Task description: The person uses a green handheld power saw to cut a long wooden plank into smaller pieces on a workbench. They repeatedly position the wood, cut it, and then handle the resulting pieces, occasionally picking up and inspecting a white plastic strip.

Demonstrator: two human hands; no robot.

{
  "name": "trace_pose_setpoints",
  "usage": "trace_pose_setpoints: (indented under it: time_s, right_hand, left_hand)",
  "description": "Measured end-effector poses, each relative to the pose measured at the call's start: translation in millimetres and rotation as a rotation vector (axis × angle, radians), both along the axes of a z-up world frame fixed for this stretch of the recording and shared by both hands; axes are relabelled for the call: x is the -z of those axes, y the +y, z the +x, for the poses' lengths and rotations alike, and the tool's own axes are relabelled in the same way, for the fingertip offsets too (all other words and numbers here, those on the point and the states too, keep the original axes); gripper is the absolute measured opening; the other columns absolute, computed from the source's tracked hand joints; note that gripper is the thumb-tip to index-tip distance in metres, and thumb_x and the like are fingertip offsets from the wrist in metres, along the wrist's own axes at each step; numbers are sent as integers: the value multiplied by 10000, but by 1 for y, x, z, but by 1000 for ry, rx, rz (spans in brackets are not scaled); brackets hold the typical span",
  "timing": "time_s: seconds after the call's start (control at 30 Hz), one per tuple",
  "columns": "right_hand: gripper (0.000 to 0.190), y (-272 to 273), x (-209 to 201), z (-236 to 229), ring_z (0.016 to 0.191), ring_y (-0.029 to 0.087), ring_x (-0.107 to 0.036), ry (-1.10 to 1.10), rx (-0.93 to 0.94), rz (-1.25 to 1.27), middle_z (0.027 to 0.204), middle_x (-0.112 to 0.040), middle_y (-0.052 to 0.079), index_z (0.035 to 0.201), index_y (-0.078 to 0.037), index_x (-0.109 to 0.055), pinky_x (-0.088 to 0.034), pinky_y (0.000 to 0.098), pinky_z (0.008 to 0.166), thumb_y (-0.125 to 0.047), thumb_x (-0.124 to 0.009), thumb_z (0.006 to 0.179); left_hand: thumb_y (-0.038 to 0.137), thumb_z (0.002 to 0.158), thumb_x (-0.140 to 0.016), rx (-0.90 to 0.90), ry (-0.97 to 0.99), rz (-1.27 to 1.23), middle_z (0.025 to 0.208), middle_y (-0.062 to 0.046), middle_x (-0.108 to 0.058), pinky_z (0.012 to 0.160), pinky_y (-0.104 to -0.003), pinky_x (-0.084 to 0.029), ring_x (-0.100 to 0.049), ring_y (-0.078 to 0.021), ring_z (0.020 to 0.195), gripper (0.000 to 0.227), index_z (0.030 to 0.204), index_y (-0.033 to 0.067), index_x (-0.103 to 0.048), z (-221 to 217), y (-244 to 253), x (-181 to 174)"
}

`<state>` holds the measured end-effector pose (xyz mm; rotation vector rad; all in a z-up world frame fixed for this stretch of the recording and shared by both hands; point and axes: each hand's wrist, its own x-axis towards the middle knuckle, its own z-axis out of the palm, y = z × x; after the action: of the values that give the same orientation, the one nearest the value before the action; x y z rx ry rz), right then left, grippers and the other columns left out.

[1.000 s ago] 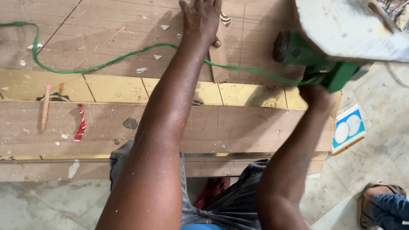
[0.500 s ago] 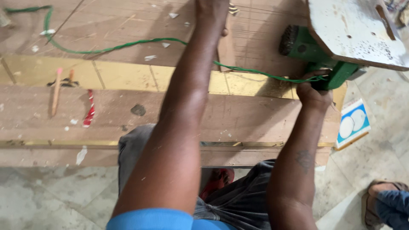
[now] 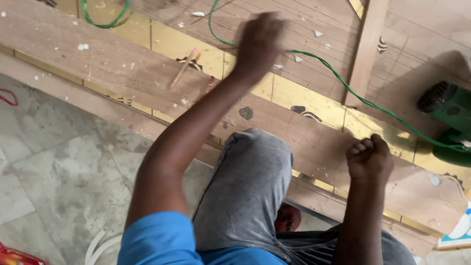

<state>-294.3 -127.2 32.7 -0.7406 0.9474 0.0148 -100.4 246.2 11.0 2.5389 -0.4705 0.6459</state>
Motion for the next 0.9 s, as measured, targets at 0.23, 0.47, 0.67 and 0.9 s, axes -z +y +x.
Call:
trace_pose_setpoints:
  time_s: [0.23,0.47,0.67,0.9]
  right_hand:
    - [132,157,-77,62,667,140,-598,-250,-925,-699,837,-648,78,1081,-12,-643,-501,294,586,-135,-629,1033]
    - [313,268,-92,98,756,177,-686,-733,-1407,-1197,979,-723,122,1118,10,-695,-571,320,643,-240,-757,941]
    - [225,268,-66,119,594,127,-638,-144,-1636,-814,769,-745,84,1020,-23,-757,-540,287,540,-228,-687,962]
    - [364,309,-174,320,795,189,-671,-530,-1172,-630,1020,-713,156,1133,-12,-648,-608,344,717,-314,-445,1158]
  left_hand:
    - [199,885,-792,-453,447,222,1100,-129,-638,849,-529,-470,-560,-338,1101,241,1045,67,-668,-104,183,-18]
    - [150,955,-753,-87,609,-1458,846,36,-643,659,-222,-484,-558,-56,763,124,1007,56,-691,-84,82,-40]
    - [185,971,-721,-99,572,-1399,1036,-21,-658,763,-243,-548,-613,-87,933,284,1197,39,-629,-98,49,-43]
    - [222,969,-719,-286,637,-1107,1148,-108,-655,873,-311,-565,-646,-188,1002,368,1244,2,-613,-146,53,-20]
